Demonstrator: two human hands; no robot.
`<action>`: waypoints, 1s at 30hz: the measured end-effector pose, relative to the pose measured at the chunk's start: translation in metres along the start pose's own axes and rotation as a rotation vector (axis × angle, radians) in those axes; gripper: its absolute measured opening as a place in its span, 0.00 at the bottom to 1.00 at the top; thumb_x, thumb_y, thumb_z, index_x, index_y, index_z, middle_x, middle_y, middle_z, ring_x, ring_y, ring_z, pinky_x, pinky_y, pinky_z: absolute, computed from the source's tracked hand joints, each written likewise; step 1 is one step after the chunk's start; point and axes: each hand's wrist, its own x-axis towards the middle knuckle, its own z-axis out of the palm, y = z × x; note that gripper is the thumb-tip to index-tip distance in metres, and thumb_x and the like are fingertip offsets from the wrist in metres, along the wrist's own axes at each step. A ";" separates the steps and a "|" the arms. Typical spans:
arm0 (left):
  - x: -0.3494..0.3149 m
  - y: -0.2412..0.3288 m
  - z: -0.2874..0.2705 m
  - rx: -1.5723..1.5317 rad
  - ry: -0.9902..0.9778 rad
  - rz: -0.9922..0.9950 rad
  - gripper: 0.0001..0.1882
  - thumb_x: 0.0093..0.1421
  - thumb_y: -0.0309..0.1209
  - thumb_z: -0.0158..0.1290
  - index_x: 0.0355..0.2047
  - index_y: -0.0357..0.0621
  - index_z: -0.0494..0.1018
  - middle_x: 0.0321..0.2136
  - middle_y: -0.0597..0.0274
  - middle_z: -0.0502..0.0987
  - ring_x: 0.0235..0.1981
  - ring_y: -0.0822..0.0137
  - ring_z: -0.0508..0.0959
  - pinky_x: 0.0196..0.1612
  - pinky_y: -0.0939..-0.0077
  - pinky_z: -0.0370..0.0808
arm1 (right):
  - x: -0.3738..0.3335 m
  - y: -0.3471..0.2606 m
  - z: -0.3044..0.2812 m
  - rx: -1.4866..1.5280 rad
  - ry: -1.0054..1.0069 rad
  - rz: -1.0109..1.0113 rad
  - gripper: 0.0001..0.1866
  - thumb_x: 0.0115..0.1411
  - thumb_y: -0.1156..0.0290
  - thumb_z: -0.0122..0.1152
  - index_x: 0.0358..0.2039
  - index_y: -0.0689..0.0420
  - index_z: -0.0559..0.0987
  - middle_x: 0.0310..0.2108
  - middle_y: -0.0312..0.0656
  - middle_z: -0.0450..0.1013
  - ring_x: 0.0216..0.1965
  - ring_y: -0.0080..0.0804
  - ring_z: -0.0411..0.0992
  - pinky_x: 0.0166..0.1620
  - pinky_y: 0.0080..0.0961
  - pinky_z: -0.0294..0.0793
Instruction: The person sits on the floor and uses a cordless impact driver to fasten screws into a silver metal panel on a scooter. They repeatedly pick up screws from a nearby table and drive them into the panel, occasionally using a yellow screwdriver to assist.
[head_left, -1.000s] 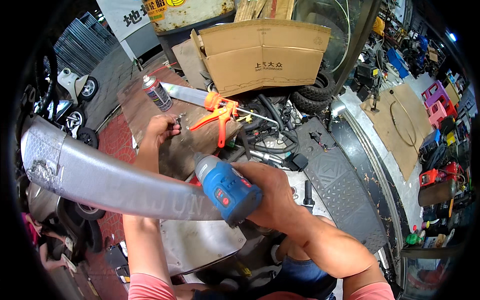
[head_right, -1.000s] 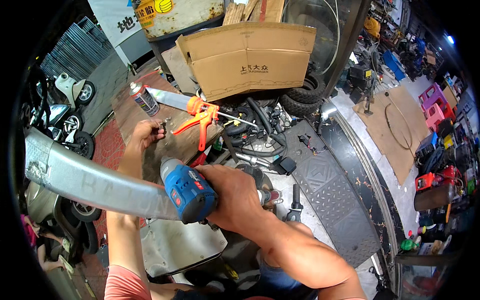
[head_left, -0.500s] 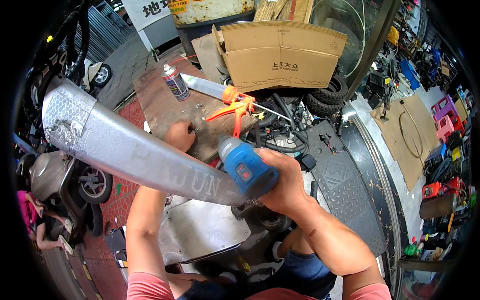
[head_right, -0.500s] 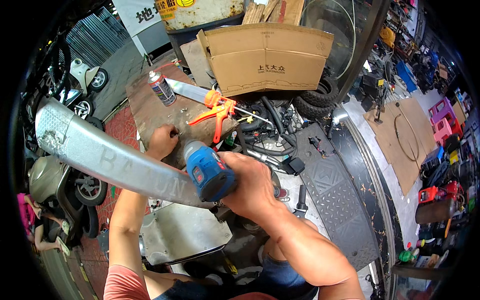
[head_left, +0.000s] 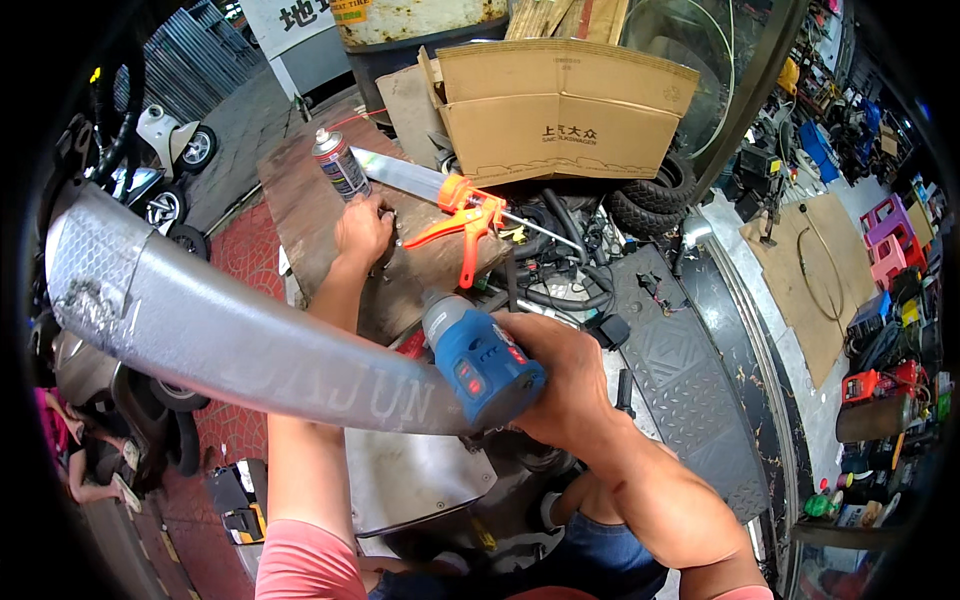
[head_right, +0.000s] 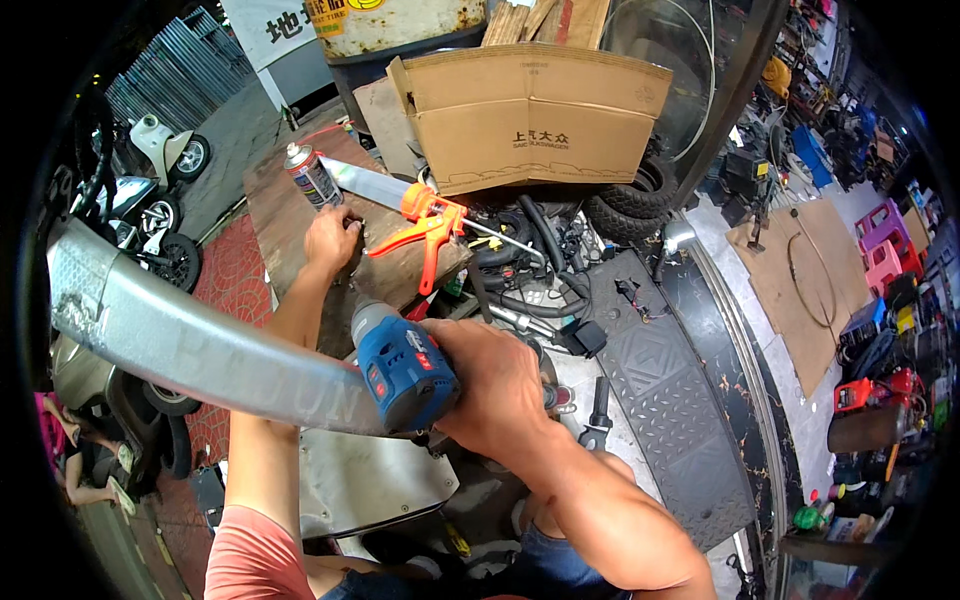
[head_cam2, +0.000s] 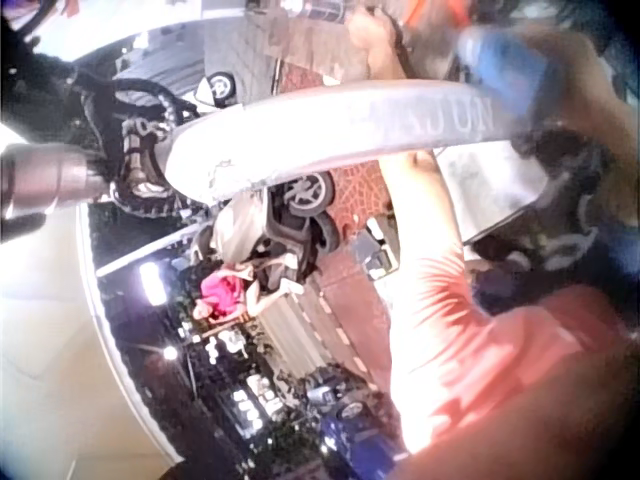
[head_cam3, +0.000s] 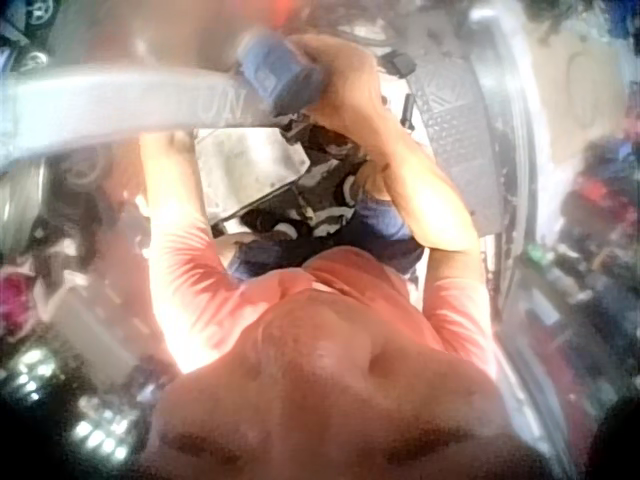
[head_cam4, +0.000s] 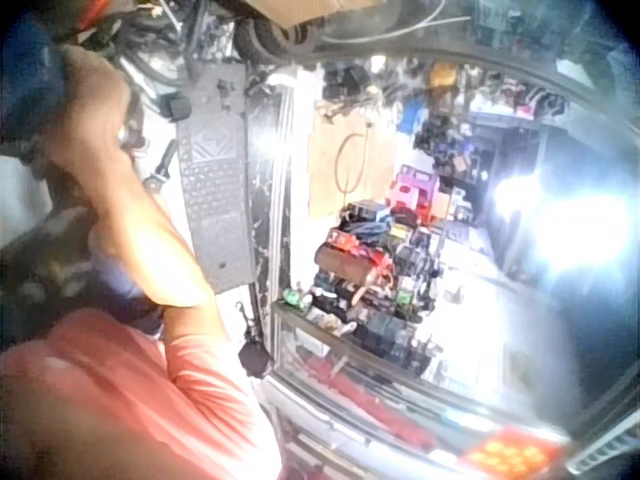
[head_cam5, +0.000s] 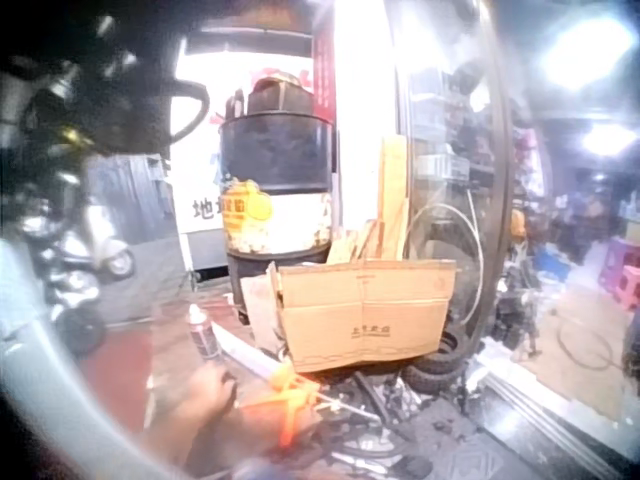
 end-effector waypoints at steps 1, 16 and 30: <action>0.003 -0.002 0.004 0.019 0.002 0.031 0.12 0.62 0.37 0.61 0.45 0.51 0.84 0.50 0.50 0.79 0.54 0.45 0.79 0.54 0.47 0.78 | 0.000 0.002 0.000 -0.013 0.001 -0.015 0.29 0.45 0.68 0.80 0.51 0.53 0.84 0.41 0.48 0.83 0.43 0.51 0.82 0.46 0.36 0.81; 0.012 -0.023 -0.023 -1.323 -0.006 -0.547 0.11 0.61 0.38 0.57 0.32 0.42 0.77 0.29 0.60 0.80 0.25 0.67 0.75 0.27 0.69 0.71 | -0.002 0.017 -0.014 0.019 0.082 0.009 0.28 0.45 0.71 0.79 0.50 0.55 0.84 0.41 0.48 0.83 0.42 0.50 0.83 0.47 0.34 0.81; -0.104 -0.051 -0.012 -0.204 -0.108 -0.326 0.24 0.59 0.49 0.68 0.34 0.39 0.78 0.27 0.50 0.81 0.31 0.55 0.82 0.38 0.58 0.78 | -0.004 0.031 -0.007 -0.019 0.182 -0.056 0.16 0.48 0.74 0.73 0.39 0.56 0.80 0.35 0.49 0.81 0.40 0.57 0.80 0.41 0.45 0.78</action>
